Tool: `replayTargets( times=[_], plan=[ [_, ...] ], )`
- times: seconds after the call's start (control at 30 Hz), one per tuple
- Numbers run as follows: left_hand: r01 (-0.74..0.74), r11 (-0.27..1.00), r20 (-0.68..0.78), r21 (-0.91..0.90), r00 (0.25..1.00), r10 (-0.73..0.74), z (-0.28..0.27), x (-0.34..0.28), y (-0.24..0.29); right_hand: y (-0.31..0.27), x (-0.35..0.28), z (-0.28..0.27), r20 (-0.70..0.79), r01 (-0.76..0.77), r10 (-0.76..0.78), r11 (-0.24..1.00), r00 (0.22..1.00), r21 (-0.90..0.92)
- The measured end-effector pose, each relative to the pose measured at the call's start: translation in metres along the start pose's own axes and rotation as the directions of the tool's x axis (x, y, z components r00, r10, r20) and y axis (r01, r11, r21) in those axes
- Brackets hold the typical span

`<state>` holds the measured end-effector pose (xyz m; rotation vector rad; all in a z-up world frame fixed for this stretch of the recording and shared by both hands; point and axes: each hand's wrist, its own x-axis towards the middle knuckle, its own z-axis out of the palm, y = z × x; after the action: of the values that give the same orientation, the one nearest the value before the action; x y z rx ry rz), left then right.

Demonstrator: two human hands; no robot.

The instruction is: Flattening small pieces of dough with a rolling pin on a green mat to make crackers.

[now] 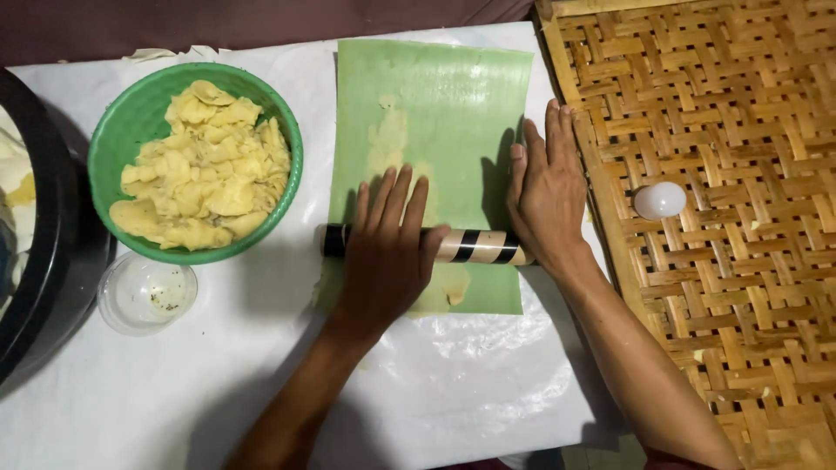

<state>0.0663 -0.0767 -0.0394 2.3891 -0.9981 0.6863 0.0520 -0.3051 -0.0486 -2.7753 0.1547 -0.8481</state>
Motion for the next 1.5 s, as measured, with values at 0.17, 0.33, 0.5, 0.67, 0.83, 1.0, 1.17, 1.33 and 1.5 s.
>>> replayTargets(
  times=[0.17, 0.33, 0.5, 0.67, 0.83, 1.0, 1.17, 1.33, 1.5],
  plan=[
    [-0.061, 0.994, 0.176, 0.087, 0.983, 0.045, -0.006, -0.06, -0.001, -0.029, -0.037, -0.028, 0.001, 0.071, -0.072, 0.991, 0.997, 0.111],
    [-0.004, 0.999, 0.174, 0.035, 0.985, -0.002, -0.018, -0.062, 0.009, -0.054, -0.092, -0.031, 0.203, 0.14, -0.142, 0.99, 0.969, 0.024],
    [0.029, 0.996, 0.245, 0.084, 0.968, -0.049, -0.003, -0.02, -0.007, -0.036, -0.051, -0.012, 0.338, 0.165, -0.142, 0.985, 0.931, -0.041],
    [0.033, 0.992, 0.215, 0.124, 0.975, -0.059, 0.015, 0.014, -0.022, -0.027, -0.004, -0.002, 0.576, 0.028, 0.009, 0.998, 0.817, -0.055],
    [0.151, 0.988, 0.513, 0.032, 0.846, -0.146, 0.029, 0.04, -0.043, -0.025, 0.018, 0.001, 0.551, -0.141, 0.105, 0.99, 0.828, 0.023],
    [0.206, 0.973, 0.32, -0.105, 0.933, -0.163, -0.011, 0.029, -0.022, -0.039, -0.018, -0.02, 0.402, -0.038, 0.01, 0.997, 0.916, 0.061],
    [0.227, 0.966, 0.239, -0.125, 0.952, -0.192, -0.015, 0.02, -0.018, -0.06, -0.051, -0.046, 0.421, -0.035, -0.008, 0.995, 0.907, 0.094],
    [0.208, 0.978, 0.422, -0.011, 0.888, -0.184, -0.007, 0.013, -0.019, -0.056, -0.027, -0.048, 0.479, -0.167, 0.118, 0.984, 0.87, 0.061],
    [0.087, 0.993, 0.306, 0.082, 0.946, -0.108, -0.016, -0.019, -0.005, -0.063, -0.041, -0.044, 0.479, -0.166, 0.143, 0.986, 0.866, 0.005]
  ],
)
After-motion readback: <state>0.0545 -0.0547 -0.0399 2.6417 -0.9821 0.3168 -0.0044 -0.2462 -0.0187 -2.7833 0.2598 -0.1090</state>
